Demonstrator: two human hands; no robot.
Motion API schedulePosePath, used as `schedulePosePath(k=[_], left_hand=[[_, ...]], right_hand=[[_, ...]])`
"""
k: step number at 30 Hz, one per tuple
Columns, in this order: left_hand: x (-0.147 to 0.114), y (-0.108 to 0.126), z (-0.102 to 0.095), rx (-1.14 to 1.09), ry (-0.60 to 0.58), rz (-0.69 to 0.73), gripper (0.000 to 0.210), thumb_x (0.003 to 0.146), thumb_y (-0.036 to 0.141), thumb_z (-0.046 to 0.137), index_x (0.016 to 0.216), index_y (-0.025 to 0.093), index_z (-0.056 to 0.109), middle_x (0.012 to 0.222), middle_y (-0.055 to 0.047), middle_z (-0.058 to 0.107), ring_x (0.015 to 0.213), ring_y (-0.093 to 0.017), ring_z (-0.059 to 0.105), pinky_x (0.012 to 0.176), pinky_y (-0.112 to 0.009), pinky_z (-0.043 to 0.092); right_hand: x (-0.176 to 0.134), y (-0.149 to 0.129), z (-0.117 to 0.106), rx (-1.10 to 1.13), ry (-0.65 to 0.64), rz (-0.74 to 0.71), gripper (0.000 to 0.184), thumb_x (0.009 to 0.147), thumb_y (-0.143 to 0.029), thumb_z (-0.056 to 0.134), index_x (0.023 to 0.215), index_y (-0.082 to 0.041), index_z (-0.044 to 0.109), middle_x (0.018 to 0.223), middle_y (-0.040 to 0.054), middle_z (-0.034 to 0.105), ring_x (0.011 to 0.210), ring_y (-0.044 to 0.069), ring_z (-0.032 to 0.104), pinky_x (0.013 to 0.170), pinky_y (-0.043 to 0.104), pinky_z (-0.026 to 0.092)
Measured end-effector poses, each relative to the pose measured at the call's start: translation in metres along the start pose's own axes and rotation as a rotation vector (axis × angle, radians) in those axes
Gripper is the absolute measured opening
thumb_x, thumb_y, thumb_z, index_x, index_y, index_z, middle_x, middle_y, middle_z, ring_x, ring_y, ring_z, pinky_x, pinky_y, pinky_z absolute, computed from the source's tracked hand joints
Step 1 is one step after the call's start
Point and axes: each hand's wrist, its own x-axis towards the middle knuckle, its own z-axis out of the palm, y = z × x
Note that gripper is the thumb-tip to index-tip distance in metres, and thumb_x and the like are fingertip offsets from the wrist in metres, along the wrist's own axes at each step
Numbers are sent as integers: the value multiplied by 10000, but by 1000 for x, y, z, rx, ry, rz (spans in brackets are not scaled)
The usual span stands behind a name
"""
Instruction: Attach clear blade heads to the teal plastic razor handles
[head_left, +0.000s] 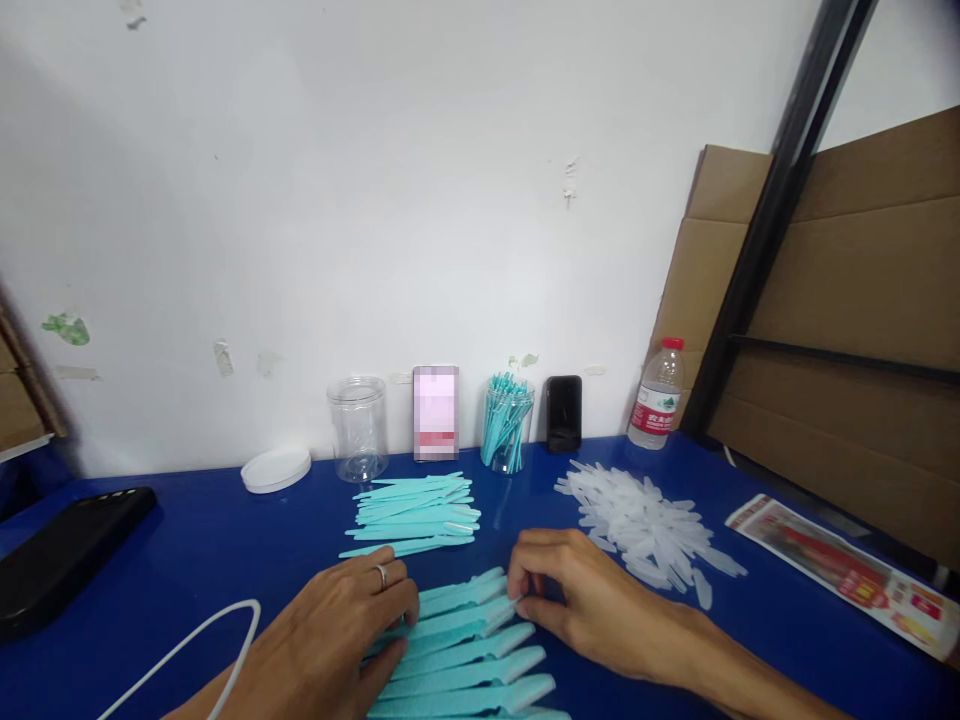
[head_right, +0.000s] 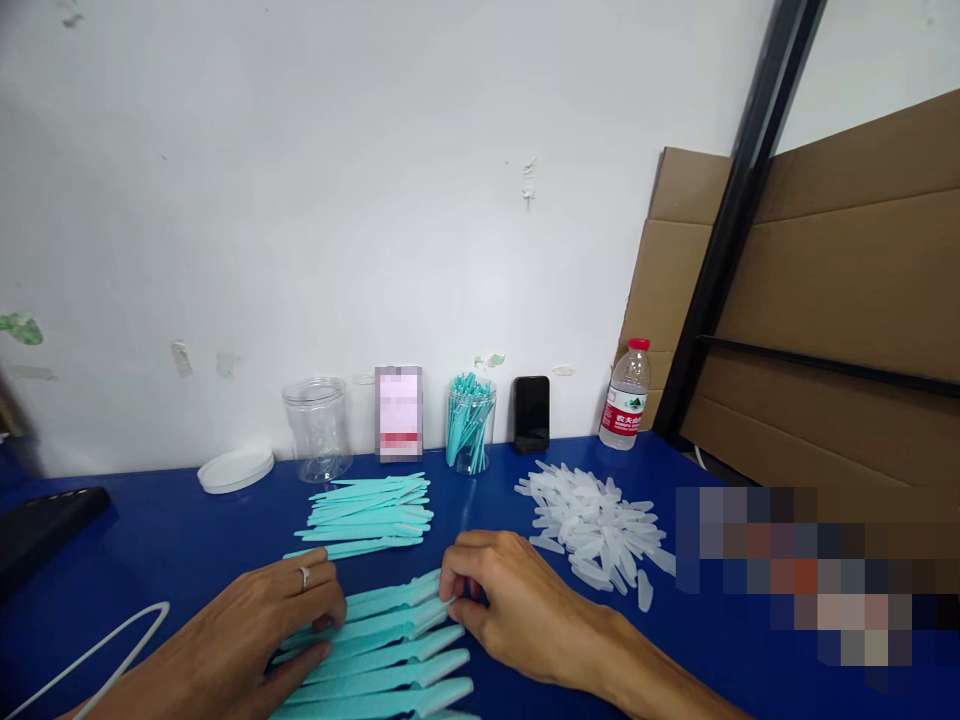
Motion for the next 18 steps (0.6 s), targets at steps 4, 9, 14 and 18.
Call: schedulePosePath(k=[4, 9, 14, 18], left_hand=[[1, 1, 0, -1, -29, -13, 148, 920, 156, 482, 923, 255, 592, 944, -15, 689, 898, -216, 687, 971, -423, 527], [-2, -4, 4, 0, -27, -17, 158, 949, 161, 442, 918, 263, 558, 945, -7, 670, 920, -211, 668, 896, -371, 541], [-4, -7, 5, 16, -28, -1, 132, 954, 176, 471, 923, 273, 554, 949, 6, 663, 917, -197, 661, 963, -366, 498], [-3, -7, 6, 46, -16, 13, 148, 943, 162, 469, 910, 271, 563, 935, 3, 664, 915, -213, 660, 884, -356, 524]], right_hand=[[1, 1, 0, -3, 9, -8, 135, 822, -68, 652, 846, -200, 667, 863, -2, 658, 752, 139, 611, 684, 244, 447], [0, 2, 2, -1, 3, -16, 135, 834, -66, 635, 846, -198, 663, 869, -2, 664, 763, 138, 616, 694, 245, 450], [0, 1, 1, -4, -1, -23, 149, 831, -55, 622, 848, -197, 661, 864, -6, 661, 761, 134, 615, 691, 240, 454], [0, 0, 1, 7, -6, -13, 154, 833, -48, 613, 843, -194, 662, 874, -1, 665, 753, 132, 614, 678, 234, 454]])
